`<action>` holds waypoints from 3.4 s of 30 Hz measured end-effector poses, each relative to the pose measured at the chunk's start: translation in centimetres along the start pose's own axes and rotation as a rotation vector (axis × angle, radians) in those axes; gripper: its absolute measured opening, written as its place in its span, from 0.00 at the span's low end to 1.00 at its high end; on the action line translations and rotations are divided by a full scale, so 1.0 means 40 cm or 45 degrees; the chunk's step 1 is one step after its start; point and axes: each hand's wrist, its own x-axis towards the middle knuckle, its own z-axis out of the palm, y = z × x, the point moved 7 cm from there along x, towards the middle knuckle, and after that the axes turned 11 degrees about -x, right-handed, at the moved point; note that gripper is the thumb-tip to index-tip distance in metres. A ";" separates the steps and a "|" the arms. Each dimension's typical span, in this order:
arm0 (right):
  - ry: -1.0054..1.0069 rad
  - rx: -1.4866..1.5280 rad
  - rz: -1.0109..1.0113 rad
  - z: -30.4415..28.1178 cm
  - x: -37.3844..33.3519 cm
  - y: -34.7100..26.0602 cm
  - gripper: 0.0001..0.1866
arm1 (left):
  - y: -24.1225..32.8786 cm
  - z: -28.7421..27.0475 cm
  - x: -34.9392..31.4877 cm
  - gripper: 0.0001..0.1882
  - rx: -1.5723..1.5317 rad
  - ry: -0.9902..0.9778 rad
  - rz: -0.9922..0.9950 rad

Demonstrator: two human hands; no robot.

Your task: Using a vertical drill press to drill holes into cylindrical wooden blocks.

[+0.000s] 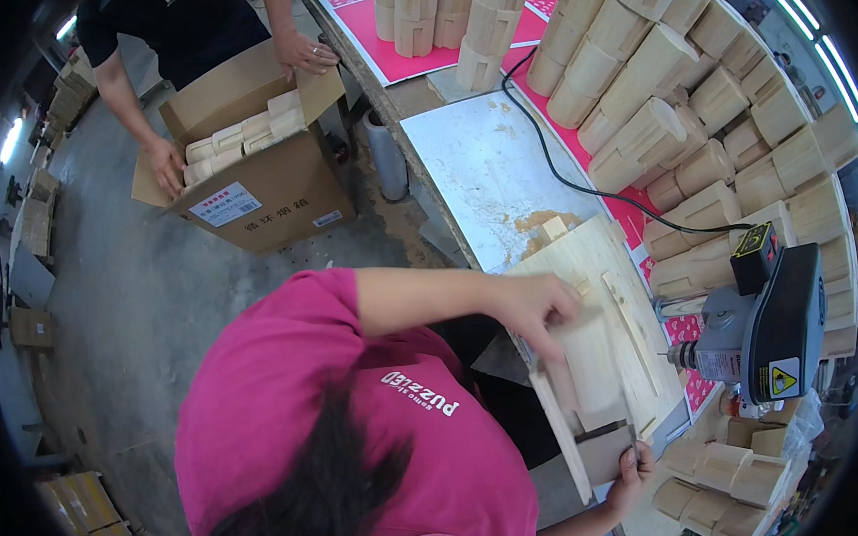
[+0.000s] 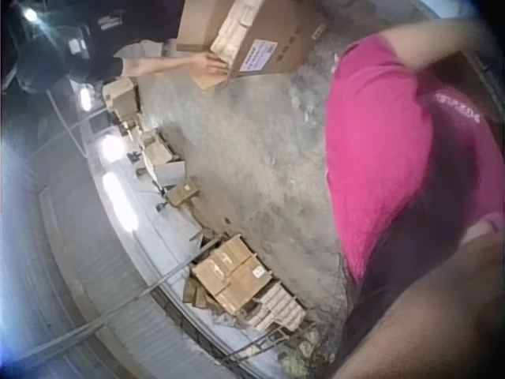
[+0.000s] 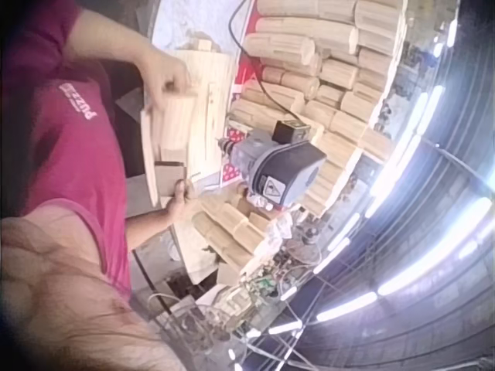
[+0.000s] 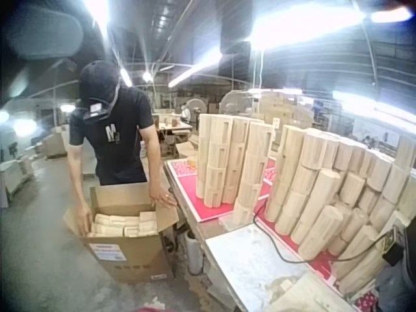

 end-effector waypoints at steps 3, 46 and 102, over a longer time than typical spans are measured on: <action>-0.041 0.288 0.247 0.064 -0.030 0.065 0.12 | 0.012 -0.145 -0.085 0.16 -0.173 0.442 -0.597; 0.433 -0.224 -0.180 0.026 0.081 -0.049 0.14 | -0.081 0.106 0.079 0.39 0.518 0.113 0.118; 1.205 -0.732 -0.866 -0.027 0.029 -0.365 0.07 | -0.170 0.049 0.104 0.27 0.840 0.005 -0.004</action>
